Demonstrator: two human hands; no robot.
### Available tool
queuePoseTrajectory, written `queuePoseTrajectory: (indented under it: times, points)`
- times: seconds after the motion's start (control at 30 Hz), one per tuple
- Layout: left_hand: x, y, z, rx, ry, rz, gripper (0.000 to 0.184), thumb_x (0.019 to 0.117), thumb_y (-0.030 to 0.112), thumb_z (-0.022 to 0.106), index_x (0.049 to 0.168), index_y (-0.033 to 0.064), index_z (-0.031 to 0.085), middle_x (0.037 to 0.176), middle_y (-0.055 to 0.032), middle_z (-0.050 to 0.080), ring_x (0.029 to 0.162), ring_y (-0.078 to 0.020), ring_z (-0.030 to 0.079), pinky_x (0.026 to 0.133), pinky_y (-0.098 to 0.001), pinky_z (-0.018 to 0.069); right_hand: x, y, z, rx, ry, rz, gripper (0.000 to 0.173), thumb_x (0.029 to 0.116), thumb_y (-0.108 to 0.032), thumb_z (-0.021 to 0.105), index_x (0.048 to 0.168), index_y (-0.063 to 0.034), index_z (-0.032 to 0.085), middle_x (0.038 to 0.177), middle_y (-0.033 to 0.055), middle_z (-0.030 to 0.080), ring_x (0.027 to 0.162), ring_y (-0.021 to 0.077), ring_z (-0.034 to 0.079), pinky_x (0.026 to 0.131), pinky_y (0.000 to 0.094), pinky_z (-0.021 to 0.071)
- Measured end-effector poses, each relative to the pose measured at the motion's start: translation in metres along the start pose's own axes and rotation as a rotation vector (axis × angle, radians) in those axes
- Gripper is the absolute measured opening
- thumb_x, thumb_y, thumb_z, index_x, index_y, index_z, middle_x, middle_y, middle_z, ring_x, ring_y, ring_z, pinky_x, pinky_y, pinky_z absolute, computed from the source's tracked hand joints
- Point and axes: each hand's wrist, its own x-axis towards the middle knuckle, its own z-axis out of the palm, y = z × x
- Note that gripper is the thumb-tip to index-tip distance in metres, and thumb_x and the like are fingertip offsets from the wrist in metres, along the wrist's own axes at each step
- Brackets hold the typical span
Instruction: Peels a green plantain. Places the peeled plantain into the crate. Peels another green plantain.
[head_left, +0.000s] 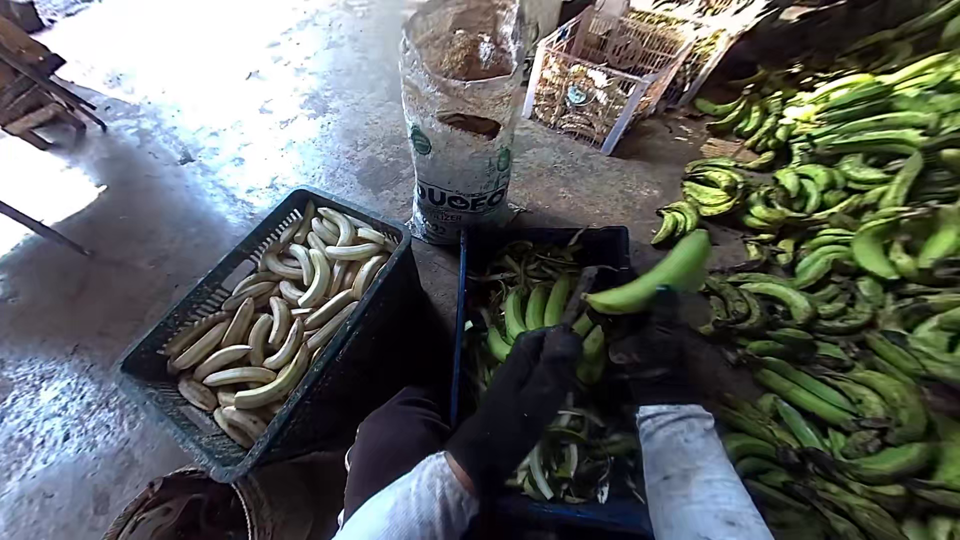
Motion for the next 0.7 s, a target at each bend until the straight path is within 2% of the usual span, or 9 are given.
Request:
queuePoseTrajectory:
  times: [0.07,0.2,0.3,0.37,0.43,0.5,0.57,0.63,0.7]
  points:
    - [0.000,-0.004,0.001,0.040,-0.002,0.037,0.046,0.1092,0.035,0.038,0.134,-0.0006,0.053,0.089,-0.0025,0.064,0.072,-0.0088,0.061,0.064,-0.0262,0.0537,-0.010,-0.026,0.009,-0.175,-0.054,0.027,0.027,0.1071,-0.022,0.040,0.125,-0.0154,0.059,0.104,-0.0030,0.071,0.094,0.0085,0.069,0.083,0.0299,0.0602]
    - [-0.003,-0.016,0.005,0.064,-0.024,0.138,0.045,0.1093,0.037,0.042,0.136,0.0020,0.054,0.093,-0.0011,0.065,0.077,-0.0088,0.062,0.071,-0.0278,0.0559,-0.025,-0.078,0.010,-0.016,-0.212,-0.096,0.029,0.1013,-0.034,0.055,0.127,-0.0216,0.061,0.101,-0.0016,0.072,0.085,0.0094,0.070,0.072,0.0292,0.0610]
    - [-0.010,-0.024,0.017,0.114,-0.079,0.106,0.051,0.1089,0.043,0.039,0.141,0.0064,0.054,0.095,-0.0016,0.066,0.079,-0.0100,0.063,0.073,-0.0283,0.0555,-0.041,-0.103,0.016,-0.212,-0.038,-0.134,0.047,0.1006,-0.041,0.058,0.143,-0.0238,0.048,0.115,0.0033,0.067,0.093,0.0156,0.068,0.074,0.0360,0.0598]
    - [-0.016,-0.029,0.029,0.087,-0.098,0.112,0.054,0.1092,0.045,0.033,0.141,0.0061,0.054,0.087,-0.0007,0.063,0.072,-0.0097,0.060,0.066,-0.0267,0.0535,-0.052,-0.111,0.019,-0.294,0.017,-0.165,0.059,0.0975,-0.044,0.061,0.149,-0.0245,0.041,0.118,0.0055,0.067,0.096,0.0181,0.068,0.077,0.0380,0.0595]
    - [-0.023,-0.029,0.044,-0.045,-0.121,0.215,0.059,0.1087,0.049,0.032,0.139,0.0034,0.054,0.079,0.0000,0.059,0.066,-0.0107,0.056,0.061,-0.0274,0.0519,-0.066,-0.117,0.020,-0.379,0.049,-0.225,0.063,0.0972,-0.044,0.061,0.151,-0.0225,0.038,0.122,0.0063,0.066,0.101,0.0199,0.068,0.080,0.0391,0.0598]
    - [-0.031,-0.014,0.059,-0.224,-0.165,0.346,0.060,0.1082,0.052,0.035,0.136,0.0019,0.054,0.078,0.0002,0.059,0.065,-0.0122,0.057,0.064,-0.0309,0.0552,-0.082,-0.122,0.023,-0.431,0.111,-0.271,0.067,0.0958,-0.044,0.064,0.152,-0.0205,0.036,0.124,0.0063,0.066,0.104,0.0199,0.068,0.083,0.0397,0.0602]
    - [-0.039,0.005,0.075,-0.358,-0.190,0.422,0.059,0.1047,0.059,0.042,0.127,0.0066,0.056,0.075,0.0026,0.060,0.063,-0.0096,0.059,0.064,-0.0294,0.0572,-0.093,-0.126,0.023,-0.421,0.125,-0.290,0.069,0.0951,-0.045,0.064,0.153,-0.0199,0.034,0.125,0.0068,0.065,0.105,0.0212,0.068,0.084,0.0402,0.0599]
    - [-0.044,-0.002,0.088,-0.337,-0.137,0.295,0.048,0.1088,0.045,0.039,0.129,0.0050,0.058,0.073,0.0003,0.060,0.058,-0.0089,0.056,0.055,-0.0252,0.0530,-0.099,-0.132,0.024,-0.341,0.099,-0.309,0.069,0.0941,-0.047,0.064,0.151,-0.0198,0.036,0.121,0.0074,0.066,0.100,0.0222,0.069,0.079,0.0395,0.0609]
    - [-0.044,-0.040,0.084,-0.105,-0.223,-0.005,0.054,0.1108,0.045,0.028,0.147,0.0103,0.049,0.088,-0.0041,0.061,0.064,-0.0125,0.055,0.056,-0.0294,0.0504,-0.104,-0.140,0.027,-0.166,0.031,-0.296,0.063,0.0959,-0.043,0.064,0.149,-0.0212,0.038,0.118,0.0090,0.068,0.099,0.0237,0.071,0.079,0.0405,0.0619]
